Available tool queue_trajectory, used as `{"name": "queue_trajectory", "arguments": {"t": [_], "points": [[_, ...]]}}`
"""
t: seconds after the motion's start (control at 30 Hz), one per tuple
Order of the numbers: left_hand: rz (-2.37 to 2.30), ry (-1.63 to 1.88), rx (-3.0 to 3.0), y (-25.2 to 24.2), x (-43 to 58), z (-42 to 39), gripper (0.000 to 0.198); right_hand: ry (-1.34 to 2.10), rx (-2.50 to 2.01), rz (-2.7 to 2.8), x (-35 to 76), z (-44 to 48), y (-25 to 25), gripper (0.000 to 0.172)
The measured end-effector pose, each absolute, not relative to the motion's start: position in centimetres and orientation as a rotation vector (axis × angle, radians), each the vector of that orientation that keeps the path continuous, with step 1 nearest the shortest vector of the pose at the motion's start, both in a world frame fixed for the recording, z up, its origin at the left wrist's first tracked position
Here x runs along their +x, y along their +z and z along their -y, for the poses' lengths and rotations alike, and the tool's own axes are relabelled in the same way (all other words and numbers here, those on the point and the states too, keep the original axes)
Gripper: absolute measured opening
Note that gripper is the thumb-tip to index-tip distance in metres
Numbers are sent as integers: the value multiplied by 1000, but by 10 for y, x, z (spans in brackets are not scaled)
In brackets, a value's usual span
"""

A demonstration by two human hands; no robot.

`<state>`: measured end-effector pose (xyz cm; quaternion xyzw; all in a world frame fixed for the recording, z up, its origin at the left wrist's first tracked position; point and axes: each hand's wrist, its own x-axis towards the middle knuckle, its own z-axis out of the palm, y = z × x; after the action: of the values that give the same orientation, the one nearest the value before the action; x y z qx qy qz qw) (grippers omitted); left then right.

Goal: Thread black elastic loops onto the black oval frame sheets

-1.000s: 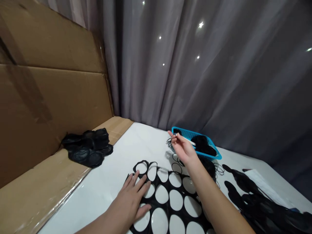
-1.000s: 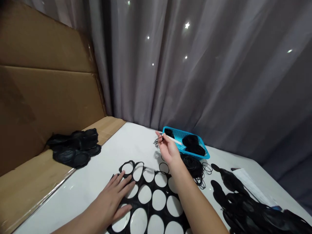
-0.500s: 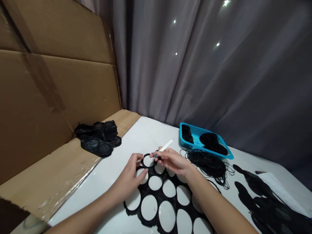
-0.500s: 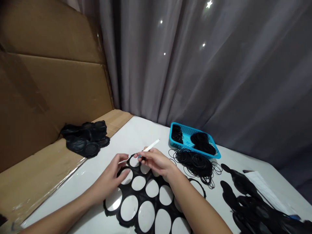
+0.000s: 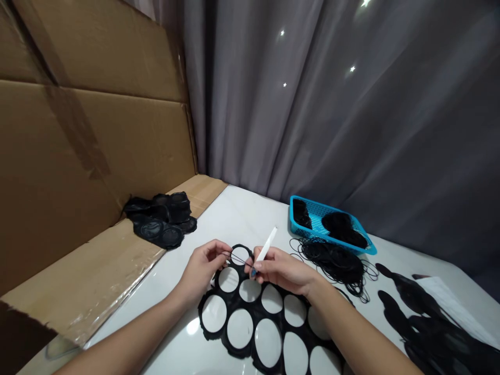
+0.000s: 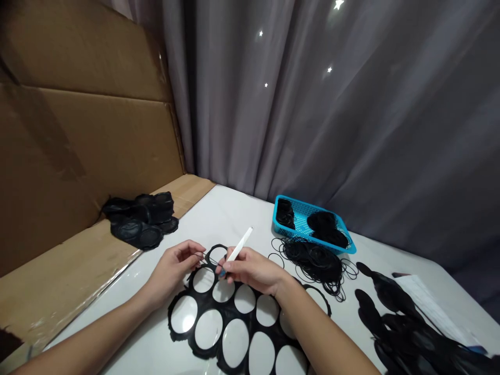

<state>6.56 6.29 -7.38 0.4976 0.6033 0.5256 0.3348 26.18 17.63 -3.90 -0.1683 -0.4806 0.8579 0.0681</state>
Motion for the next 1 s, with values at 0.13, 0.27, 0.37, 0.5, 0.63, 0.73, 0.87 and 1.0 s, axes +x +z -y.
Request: {"name": "queue_trajectory", "arguments": {"t": [0.13,0.27,0.37,0.5,0.63,0.73,0.87,1.0], "points": [[-1602,1255,1426,-76,65,-64,24,2646,-483,1322,260,-174,-45,33],[-1700,1148,1632,-75,72,-51,12,2204,-721,1143,246,-188,-50,35],[-1724,988,1889,-87,85,-38,18,1888,-800,1433,238,-197,-61,32],[-1938,571,2438,-113,102,-32,34,1642,-739,1969,236,-193,-85,23],[-2010,400,2542,-120,105,-33,37,1543,-702,2136,239,-183,-95,15],[-1999,376,2531,-114,103,-33,39,1514,-698,2183,239,-181,-93,12],[-1988,333,2529,-109,103,-32,40,1481,-700,2195,238,-179,-91,11],[-2007,360,2520,-114,104,-32,39,1462,-692,2202,238,-179,-93,11]]}}
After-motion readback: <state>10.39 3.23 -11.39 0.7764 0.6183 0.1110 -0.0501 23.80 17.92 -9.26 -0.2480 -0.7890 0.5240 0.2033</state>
